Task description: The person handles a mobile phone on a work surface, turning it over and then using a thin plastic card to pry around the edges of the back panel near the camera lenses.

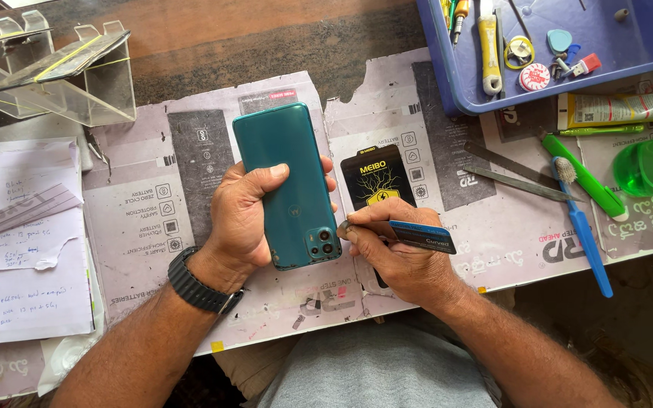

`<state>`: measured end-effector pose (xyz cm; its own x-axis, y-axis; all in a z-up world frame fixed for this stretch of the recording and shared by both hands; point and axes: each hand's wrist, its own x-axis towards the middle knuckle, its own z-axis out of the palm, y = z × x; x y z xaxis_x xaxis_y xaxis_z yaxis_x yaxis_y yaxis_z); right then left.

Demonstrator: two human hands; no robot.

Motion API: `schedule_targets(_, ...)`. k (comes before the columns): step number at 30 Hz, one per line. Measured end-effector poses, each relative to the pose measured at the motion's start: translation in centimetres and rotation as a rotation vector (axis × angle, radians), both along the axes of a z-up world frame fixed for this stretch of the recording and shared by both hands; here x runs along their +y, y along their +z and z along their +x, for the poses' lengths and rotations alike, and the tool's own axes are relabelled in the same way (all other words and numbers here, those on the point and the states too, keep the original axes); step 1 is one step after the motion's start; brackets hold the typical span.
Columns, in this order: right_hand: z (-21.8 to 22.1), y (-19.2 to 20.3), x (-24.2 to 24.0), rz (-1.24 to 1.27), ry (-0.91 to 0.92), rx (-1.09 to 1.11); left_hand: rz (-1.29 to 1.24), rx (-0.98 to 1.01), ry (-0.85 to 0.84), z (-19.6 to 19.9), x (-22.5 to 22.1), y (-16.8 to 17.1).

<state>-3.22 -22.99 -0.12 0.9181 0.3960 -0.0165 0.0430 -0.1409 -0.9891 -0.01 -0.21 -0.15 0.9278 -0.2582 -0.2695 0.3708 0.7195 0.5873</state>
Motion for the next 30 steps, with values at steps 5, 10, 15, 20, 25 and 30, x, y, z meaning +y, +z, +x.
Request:
schedule_targets(5, 0.1, -0.1, 0.0, -0.008, 0.014, -0.006, 0.032, -0.015, 0.001, -0.1, 0.0, 0.1)
schedule_targets(10, -1.0, -0.1, 0.4, 0.011, 0.04, -0.071, 0.008, -0.009, 0.056, 0.6, 0.1, 0.2)
schedule_targets(15, -0.1, -0.1, -0.2, 0.134, -0.001, 0.005, 0.011, -0.02, 0.015, 0.2, 0.3, 0.5)
schedule_targets(20, -0.8, 1.2, -0.1, 0.107, -0.117, 0.167, -0.065, -0.019, 0.004, -0.2, 0.6, 0.6)
schedule_targets(25, -1.0, 2.7, 0.1, 0.16, 0.003, 0.102, -0.091, -0.088, 0.126, -0.5, 0.3, 1.4)
schedule_targets(30, -0.2, 3.2, 1.4, 0.11, -0.019, -0.096, -0.109, -0.184, 0.28, -0.4, -0.4, 3.1)
